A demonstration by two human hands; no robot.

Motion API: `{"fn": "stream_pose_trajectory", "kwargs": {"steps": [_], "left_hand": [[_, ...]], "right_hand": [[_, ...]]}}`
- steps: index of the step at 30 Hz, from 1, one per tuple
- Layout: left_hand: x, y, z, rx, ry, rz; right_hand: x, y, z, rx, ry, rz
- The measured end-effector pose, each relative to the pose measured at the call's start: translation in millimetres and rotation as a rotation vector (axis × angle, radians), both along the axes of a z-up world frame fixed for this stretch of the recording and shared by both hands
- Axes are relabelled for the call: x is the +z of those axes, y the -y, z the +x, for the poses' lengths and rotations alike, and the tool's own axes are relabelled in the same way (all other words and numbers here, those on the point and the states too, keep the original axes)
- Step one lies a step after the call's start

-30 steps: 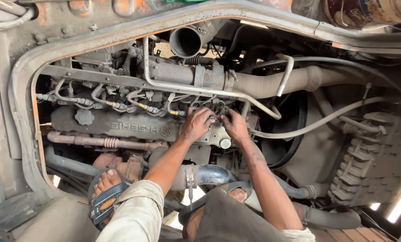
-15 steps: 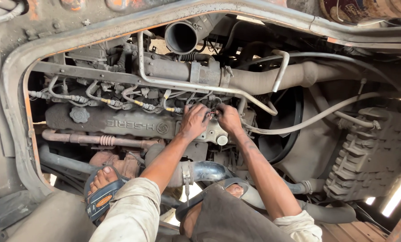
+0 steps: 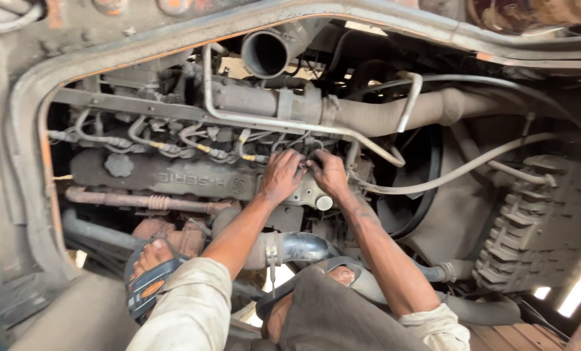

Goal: The person is working on a vehicle engine, using their hands and a wrench to detach and manipulate several flexible hoses and metal components within the engine compartment.

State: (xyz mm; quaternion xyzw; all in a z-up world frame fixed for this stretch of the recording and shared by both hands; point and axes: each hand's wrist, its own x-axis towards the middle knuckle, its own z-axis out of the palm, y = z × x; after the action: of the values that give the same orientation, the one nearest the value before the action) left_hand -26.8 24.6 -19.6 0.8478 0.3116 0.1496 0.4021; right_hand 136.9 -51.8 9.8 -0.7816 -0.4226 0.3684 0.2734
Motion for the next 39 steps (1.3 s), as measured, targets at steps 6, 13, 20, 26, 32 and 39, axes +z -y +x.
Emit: {"fn": "stream_pose_trajectory", "kwargs": {"steps": [6,13,20,26,32,39], "left_hand": [[12.3,-9.5,0.2,-0.026,-0.008,-0.022],[20.5,-8.7,3.0,-0.019,-0.066,-0.105],[26.8,-7.5,1.9,0.035,-0.142,-0.162],[28.7,-3.7,8.0,0.107,-0.192,-0.040],[45.0,-5.6,5.2,0.067,-0.425,0.069],[36.0,-12.7,3.4,0.103,-0.437,0.016]], "right_hand": [[5.1,0.6,-5.4,-0.003,0.050,0.026],[0.1,9.7,3.5,0.078,0.165,0.041],[-1.8,-4.5,11.3,0.190,0.096,0.111],[10.0,-1.8,1.1,0.054,0.109,0.047],[18.8,9.6,-9.0,-0.083,-0.002,0.072],[34.8,1.7,-20.6,0.161,0.150,0.148]]}}
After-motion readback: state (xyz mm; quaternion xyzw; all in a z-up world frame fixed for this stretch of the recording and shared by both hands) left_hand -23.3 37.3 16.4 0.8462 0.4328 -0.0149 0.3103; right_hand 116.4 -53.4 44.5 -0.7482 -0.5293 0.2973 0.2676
